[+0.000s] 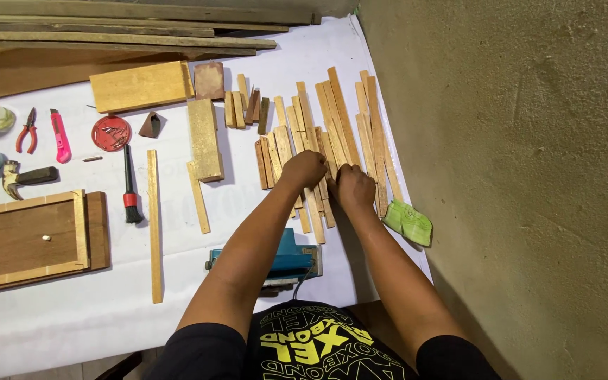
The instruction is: The person hammers nails into a rectangular wooden frame laid on a workbench, then marks the frame with a black marker and measures it with a tape measure. They then sort through loose wood strips on the bench, pick one, and position it against the frame.
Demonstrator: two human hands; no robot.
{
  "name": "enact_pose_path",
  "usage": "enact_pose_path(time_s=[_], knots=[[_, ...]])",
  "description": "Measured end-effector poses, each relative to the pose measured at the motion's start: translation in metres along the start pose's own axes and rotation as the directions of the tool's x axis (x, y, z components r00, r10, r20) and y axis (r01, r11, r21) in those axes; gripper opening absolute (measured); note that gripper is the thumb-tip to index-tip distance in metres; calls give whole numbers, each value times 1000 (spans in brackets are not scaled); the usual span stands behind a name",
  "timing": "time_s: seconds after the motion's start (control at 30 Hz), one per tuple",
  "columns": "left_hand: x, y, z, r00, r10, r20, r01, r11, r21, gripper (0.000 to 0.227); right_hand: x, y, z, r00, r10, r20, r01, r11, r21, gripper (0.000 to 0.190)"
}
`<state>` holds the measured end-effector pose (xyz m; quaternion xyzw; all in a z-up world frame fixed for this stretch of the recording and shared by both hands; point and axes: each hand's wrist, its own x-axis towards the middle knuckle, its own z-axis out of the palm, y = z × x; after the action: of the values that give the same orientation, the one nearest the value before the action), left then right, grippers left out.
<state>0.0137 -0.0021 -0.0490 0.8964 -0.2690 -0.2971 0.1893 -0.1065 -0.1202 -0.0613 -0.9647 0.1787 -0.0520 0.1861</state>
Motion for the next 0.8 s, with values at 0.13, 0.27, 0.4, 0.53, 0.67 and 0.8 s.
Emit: enact_pose_path(time_s=[0.13,0.27,0.4,0.53,0.67,0.8], knots=[[13,-14,15,998,53,-15,-52,999,14,32,1,12,19,999,12,-35,-14,999,-51,25],[7,-9,5,994,-35,-101,0,946,-325,41,4,10,13,984,69,-167,-10,943,333,25],[18,-17,3,995,60,82,57,348,-936,49,23,45,64,997,75,-2,-27,376,926,19],[-5,0,-20,997,49,62,44,306,-951,58,18,26,29,932,90,352,-323,-237,916,18],[-3,0,-23,987,6,-162,-146,473,-869,57,12,-7,-9,901,87,425,-411,-136,901,26],[-13,3,-30,969,-90,-228,-158,480,-863,53,4,-26,-27,913,134,386,-401,109,910,29]])
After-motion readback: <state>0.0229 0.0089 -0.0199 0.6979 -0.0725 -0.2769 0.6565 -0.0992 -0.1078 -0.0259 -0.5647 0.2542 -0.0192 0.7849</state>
